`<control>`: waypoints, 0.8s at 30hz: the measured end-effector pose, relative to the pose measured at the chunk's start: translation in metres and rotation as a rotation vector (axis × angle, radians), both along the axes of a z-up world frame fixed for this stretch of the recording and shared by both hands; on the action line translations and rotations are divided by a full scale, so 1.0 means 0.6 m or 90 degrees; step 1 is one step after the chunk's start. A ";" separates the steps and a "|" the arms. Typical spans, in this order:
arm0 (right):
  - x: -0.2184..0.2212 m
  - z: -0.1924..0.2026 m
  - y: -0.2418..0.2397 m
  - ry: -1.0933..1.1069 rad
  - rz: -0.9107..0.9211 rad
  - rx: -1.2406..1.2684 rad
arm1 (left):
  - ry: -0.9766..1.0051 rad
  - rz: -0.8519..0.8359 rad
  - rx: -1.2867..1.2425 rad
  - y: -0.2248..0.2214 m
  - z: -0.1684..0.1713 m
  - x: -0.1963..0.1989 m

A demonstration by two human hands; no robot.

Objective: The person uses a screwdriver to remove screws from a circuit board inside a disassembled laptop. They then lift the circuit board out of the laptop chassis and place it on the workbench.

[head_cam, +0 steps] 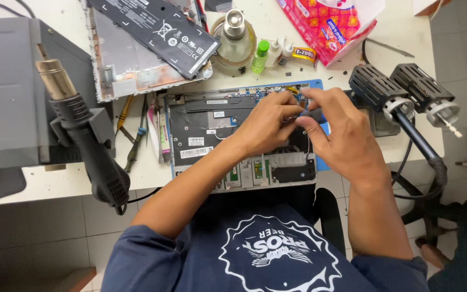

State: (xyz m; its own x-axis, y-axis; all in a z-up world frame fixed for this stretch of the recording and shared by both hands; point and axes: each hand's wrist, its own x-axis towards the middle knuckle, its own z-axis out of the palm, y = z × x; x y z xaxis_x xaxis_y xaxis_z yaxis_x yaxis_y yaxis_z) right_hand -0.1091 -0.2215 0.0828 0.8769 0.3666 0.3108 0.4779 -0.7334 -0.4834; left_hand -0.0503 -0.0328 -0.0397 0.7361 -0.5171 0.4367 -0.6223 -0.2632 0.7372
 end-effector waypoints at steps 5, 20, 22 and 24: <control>0.008 -0.024 -0.006 -0.027 -0.001 0.127 | 0.007 -0.003 -0.033 -0.004 -0.019 0.010; 0.026 -0.048 0.013 -0.137 0.047 0.305 | 0.070 0.050 -0.078 -0.012 -0.005 0.006; 0.029 -0.063 0.005 -0.172 0.033 0.276 | 0.107 0.049 -0.069 -0.011 0.008 0.005; 0.027 -0.067 0.004 -0.158 0.028 0.300 | 0.111 0.029 -0.083 -0.014 0.003 0.002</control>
State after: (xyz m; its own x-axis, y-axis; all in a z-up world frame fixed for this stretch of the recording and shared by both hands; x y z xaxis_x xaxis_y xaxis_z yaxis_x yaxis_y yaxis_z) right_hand -0.0928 -0.2191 0.0427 0.7432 0.1719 0.6466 0.6449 -0.4414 -0.6239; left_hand -0.0491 -0.0414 -0.0379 0.8280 -0.4289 0.3611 -0.4716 -0.1845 0.8623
